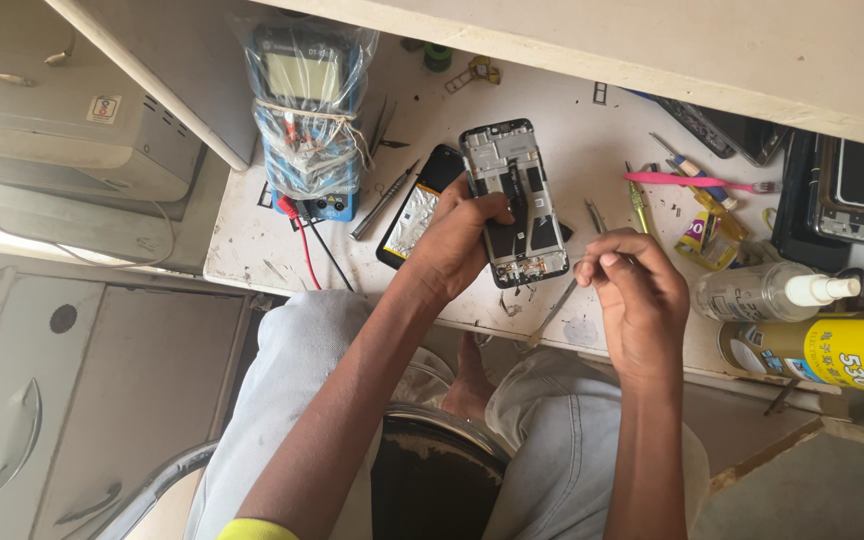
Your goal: The person sits at a cluttered repair bench and works on a disassembled smartphone, prying at its frame and handling internal components by hand. They use a screwdriver on the phone, reposition the chassis repeatedly, then fit the back cover onto the phone body and press it closed.
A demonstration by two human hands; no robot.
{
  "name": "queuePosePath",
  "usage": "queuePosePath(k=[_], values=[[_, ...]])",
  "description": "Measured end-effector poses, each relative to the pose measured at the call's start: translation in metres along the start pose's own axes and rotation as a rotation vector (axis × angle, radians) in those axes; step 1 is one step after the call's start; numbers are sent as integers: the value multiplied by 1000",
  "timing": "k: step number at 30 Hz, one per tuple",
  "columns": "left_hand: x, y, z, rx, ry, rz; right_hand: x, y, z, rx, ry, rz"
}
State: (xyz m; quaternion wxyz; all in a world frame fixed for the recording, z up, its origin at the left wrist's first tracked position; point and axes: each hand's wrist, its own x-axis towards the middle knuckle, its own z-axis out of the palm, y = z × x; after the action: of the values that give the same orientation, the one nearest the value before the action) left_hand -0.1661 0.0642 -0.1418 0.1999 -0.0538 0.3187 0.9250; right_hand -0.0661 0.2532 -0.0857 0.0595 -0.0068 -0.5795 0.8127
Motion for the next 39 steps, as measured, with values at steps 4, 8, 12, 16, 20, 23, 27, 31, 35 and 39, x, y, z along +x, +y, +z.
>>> queuePosePath(k=[4,8,12,16,20,23,27,31,35,39], values=[[-6,6,9,-23,-73,-16,-2,0,-3,111,-88,-22],[-13,14,22,-76,-75,-36,-2,0,-4,139,-140,2],[-18,20,31,-78,-81,-66,-1,1,-2,65,-109,6],[-21,22,34,8,-81,-112,1,0,-2,144,-10,-13],[-23,21,37,58,-97,-148,1,2,-3,226,23,-11],[-23,20,38,44,-113,-169,2,4,-7,283,50,-31],[-24,17,36,26,-155,-194,4,7,-14,320,130,-42],[-26,11,33,15,-207,-185,6,9,-18,328,172,-37],[-25,5,31,-6,-250,-165,7,10,-19,324,190,-43],[-24,3,30,39,-235,-160,8,10,-21,327,191,-45]])
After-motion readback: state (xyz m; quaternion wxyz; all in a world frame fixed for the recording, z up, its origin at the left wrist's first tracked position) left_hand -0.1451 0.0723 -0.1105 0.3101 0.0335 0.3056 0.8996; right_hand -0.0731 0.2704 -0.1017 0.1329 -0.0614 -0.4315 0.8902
